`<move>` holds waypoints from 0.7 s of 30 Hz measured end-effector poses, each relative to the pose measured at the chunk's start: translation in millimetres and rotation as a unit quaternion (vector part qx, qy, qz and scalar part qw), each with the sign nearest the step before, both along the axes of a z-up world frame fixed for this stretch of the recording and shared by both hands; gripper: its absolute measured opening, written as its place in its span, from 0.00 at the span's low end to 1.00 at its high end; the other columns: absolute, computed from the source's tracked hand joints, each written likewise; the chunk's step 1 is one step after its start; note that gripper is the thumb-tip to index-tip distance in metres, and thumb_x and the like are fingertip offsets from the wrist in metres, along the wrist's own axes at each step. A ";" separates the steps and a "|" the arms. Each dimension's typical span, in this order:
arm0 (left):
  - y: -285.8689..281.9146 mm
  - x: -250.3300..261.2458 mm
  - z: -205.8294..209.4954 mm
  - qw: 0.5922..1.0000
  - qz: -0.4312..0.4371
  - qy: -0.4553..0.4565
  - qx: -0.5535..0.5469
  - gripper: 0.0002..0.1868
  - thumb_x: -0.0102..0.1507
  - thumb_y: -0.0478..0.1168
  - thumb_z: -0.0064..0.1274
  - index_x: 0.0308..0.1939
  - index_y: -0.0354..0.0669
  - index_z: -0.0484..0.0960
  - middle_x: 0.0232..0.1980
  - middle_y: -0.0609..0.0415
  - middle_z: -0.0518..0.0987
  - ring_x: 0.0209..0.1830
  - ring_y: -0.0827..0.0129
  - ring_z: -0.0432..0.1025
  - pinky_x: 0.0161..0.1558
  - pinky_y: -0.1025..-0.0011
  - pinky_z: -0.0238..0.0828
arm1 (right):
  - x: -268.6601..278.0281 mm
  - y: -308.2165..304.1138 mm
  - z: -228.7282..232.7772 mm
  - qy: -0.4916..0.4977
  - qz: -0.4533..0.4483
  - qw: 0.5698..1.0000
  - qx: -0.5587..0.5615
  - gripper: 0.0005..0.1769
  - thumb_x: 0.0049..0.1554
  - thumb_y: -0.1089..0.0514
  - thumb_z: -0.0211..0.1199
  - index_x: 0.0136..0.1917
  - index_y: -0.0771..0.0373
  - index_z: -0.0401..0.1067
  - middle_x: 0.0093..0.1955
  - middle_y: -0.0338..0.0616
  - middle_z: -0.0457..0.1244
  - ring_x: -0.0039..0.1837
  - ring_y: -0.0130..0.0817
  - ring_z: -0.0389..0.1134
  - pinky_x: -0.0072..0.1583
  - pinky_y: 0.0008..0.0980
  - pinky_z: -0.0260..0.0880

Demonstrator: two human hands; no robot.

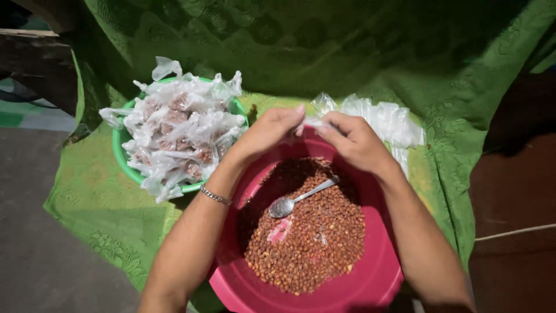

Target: Packaging peanuts into small plastic bags using a spoon and tying them closed

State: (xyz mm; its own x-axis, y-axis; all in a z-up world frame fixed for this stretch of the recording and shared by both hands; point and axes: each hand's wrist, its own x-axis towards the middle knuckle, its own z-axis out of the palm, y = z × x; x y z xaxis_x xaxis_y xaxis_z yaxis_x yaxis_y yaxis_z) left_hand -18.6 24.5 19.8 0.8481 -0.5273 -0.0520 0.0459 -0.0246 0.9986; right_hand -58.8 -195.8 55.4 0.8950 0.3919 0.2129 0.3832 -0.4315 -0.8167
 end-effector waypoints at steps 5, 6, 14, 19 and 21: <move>-4.5 -0.3 0.4 0.998 -0.058 0.038 0.009 0.21 0.72 0.49 0.47 0.29 0.44 0.85 0.24 0.58 0.77 0.25 0.72 0.70 0.34 0.74 0.69 | 5.0 -2.1 -11.3 0.041 0.006 0.997 0.060 0.11 0.67 0.58 0.58 0.43 0.61 0.74 0.30 0.32 0.55 0.39 0.25 0.55 0.45 0.28 0.62; -3.6 -2.6 2.8 0.995 -0.090 0.048 0.022 0.20 0.71 0.48 0.48 0.31 0.44 0.86 0.25 0.56 0.79 0.24 0.70 0.72 0.33 0.73 0.70 | 8.7 -1.6 -14.4 0.057 0.008 0.996 0.074 0.11 0.67 0.57 0.58 0.43 0.60 0.74 0.30 0.30 0.54 0.38 0.23 0.54 0.44 0.26 0.61; -4.4 12.4 -8.8 0.991 -0.057 -0.115 -0.036 0.16 0.57 0.38 0.69 0.45 0.38 0.82 0.39 0.54 0.78 0.40 0.68 0.70 0.48 0.68 0.70 | 19.5 0.3 -20.6 0.118 0.033 0.986 0.113 0.13 0.66 0.56 0.59 0.40 0.61 0.73 0.29 0.32 0.56 0.36 0.23 0.54 0.41 0.25 0.59; -7.4 9.6 -13.0 0.974 0.001 -0.221 -0.044 0.32 0.55 0.44 0.74 0.63 0.50 0.81 0.49 0.52 0.79 0.50 0.69 0.72 0.59 0.67 0.67 | -6.4 21.0 3.8 0.196 0.022 0.966 0.167 0.13 0.64 0.56 0.58 0.39 0.63 0.71 0.30 0.30 0.58 0.34 0.19 0.56 0.39 0.22 0.58; -12.0 14.7 -19.9 0.959 0.015 -0.280 -0.037 0.23 0.58 0.45 0.70 0.57 0.58 0.86 0.48 0.55 0.80 0.50 0.71 0.72 0.60 0.68 0.68 | 16.8 5.7 -26.6 0.223 0.012 0.944 0.243 0.15 0.64 0.55 0.61 0.36 0.60 0.69 0.27 0.33 0.60 0.31 0.18 0.60 0.36 0.18 0.57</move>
